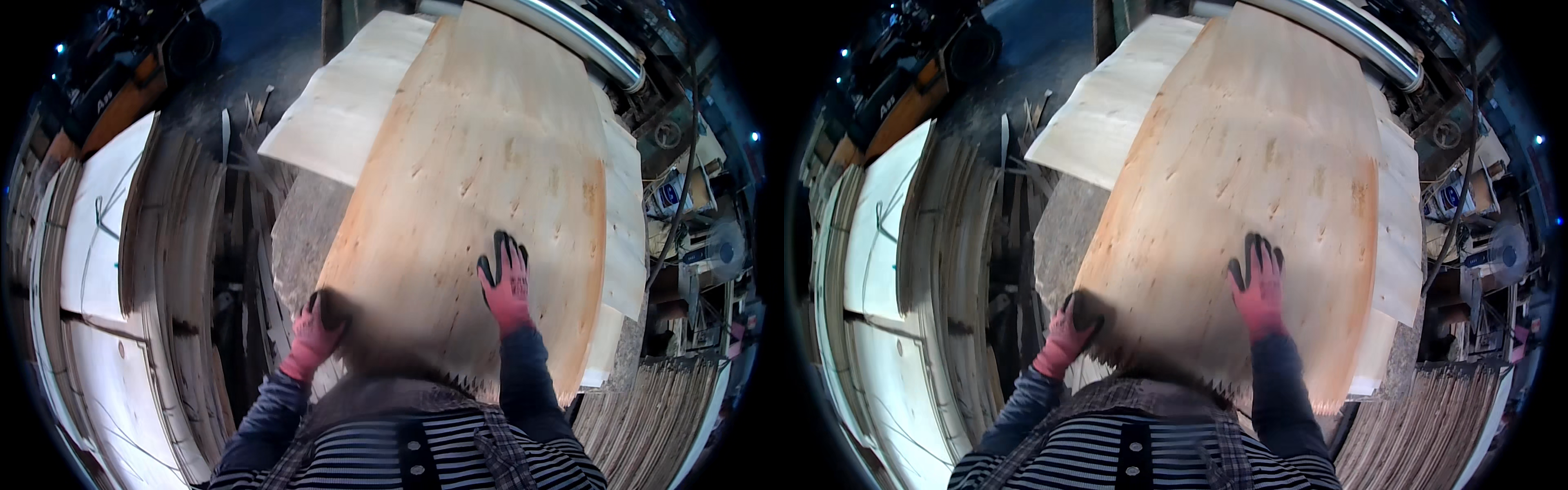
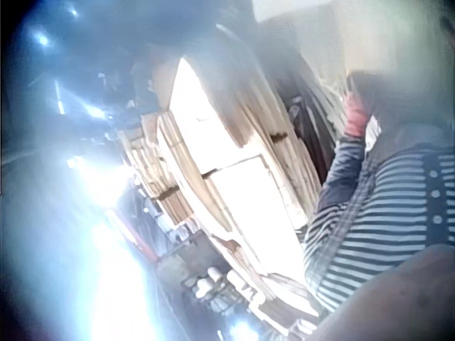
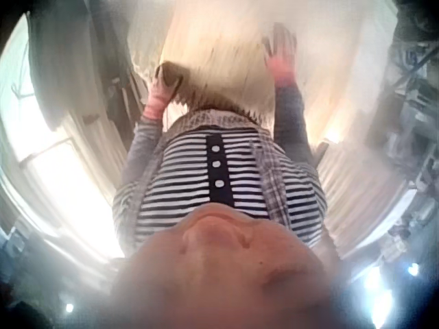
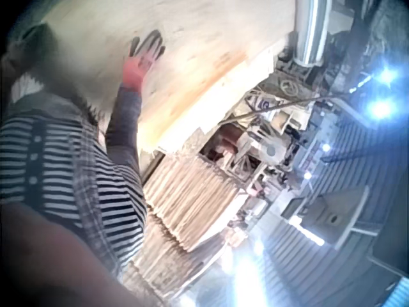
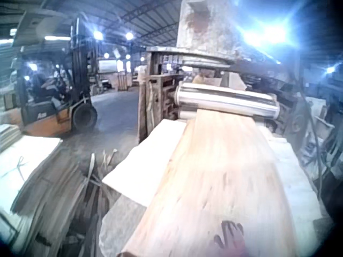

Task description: The person feeds large sheets of wood veneer into a roller machine, then stacks the processed sheets. They repeatedly pick up veneer sheets, guide them through the rollers, and place them onto a growing stack.

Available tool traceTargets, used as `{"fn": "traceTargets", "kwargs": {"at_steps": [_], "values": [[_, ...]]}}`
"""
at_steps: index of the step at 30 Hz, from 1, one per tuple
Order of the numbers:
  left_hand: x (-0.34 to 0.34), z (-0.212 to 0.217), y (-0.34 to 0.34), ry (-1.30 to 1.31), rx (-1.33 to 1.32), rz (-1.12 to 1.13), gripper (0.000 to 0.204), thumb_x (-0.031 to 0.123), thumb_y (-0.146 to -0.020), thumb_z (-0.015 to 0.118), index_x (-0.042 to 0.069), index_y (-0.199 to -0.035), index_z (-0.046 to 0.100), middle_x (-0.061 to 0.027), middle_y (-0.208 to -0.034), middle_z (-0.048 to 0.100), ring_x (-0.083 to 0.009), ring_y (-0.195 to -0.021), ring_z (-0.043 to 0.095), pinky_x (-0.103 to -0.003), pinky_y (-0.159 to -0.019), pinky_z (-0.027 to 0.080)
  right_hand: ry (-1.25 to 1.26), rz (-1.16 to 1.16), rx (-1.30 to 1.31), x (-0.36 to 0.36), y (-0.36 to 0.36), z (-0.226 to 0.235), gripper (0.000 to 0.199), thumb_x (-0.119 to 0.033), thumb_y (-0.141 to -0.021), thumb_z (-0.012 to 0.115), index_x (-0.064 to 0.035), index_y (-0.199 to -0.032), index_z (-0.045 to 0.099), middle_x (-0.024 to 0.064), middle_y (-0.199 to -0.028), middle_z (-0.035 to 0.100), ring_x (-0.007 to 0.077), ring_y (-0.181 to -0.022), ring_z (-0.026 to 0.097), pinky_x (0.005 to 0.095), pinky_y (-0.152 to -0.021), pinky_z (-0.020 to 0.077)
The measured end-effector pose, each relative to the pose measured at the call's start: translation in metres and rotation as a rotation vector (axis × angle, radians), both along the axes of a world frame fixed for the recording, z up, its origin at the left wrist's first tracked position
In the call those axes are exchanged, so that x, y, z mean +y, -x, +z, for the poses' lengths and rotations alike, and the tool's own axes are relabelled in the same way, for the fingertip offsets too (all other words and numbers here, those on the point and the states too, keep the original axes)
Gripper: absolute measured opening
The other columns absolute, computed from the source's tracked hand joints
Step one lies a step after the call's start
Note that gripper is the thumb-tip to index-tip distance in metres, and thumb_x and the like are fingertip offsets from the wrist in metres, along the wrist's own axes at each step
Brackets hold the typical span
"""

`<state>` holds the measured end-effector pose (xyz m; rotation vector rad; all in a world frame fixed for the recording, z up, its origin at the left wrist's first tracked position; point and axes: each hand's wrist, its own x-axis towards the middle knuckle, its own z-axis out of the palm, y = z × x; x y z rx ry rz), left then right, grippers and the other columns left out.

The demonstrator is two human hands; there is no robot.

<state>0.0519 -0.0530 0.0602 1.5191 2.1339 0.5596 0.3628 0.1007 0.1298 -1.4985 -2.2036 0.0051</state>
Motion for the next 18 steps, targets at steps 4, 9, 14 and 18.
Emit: {"fn": "traceTargets", "kwargs": {"at_steps": [4, 9, 14, 18], "values": [[0.014, 0.001, 0.022, -0.137, -0.355, -0.130, 0.054, 0.026, -0.076, 0.061, 0.002, -0.120, 0.039, -0.0157, -0.108, 0.052, -0.0266, -0.094, 0.052, -0.033, -0.080, 0.043, 0.175, -0.025, -0.029, -0.098, -0.014, -0.004, 0.056, -0.023, -0.073, 0.058, 0.0001, -0.121, 0.039, 0.0201, -0.122, 0.040, 0.0334, -0.114, 0.037, 0.0444, -0.099, 0.0235], [0.035, 0.027, 0.013, 0.097, -1.115, -0.128, 0.050, 0.019, -0.081, 0.055, 0.003, -0.123, 0.035, -0.0125, -0.104, 0.054, -0.0206, -0.089, 0.054, -0.029, -0.076, 0.045, 0.363, -0.048, -0.067, -0.173, -0.012, -0.020, 0.065, -0.027, -0.069, 0.062, -0.0034, -0.124, 0.036, 0.0211, -0.125, 0.036, 0.0367, -0.117, 0.032, 0.0450, -0.100, 0.0217], [0.084, -0.056, 0.029, -0.285, 0.057, -0.074, 0.069, 0.036, -0.073, 0.061, 0.002, -0.125, 0.033, -0.0216, -0.115, 0.046, -0.0314, -0.107, 0.044, -0.036, -0.089, 0.036, 0.327, -0.075, -0.054, -0.202, 0.001, -0.007, 0.066, -0.026, -0.070, 0.061, -0.0045, -0.126, 0.035, 0.0191, -0.128, 0.034, 0.0336, -0.120, 0.030, 0.0441, -0.101, 0.0201], [0.101, -0.014, 0.060, -0.072, -0.767, -0.112, 0.051, 0.027, -0.080, 0.057, -0.003, -0.117, 0.042, -0.0134, -0.110, 0.052, -0.0207, -0.095, 0.054, -0.028, -0.081, 0.043, 0.320, -0.076, -0.066, -0.211, 0.002, -0.008, 0.066, -0.027, -0.071, 0.060, -0.0039, -0.126, 0.034, 0.0188, -0.128, 0.033, 0.0327, -0.120, 0.030, 0.0442, -0.100, 0.0202]]}}
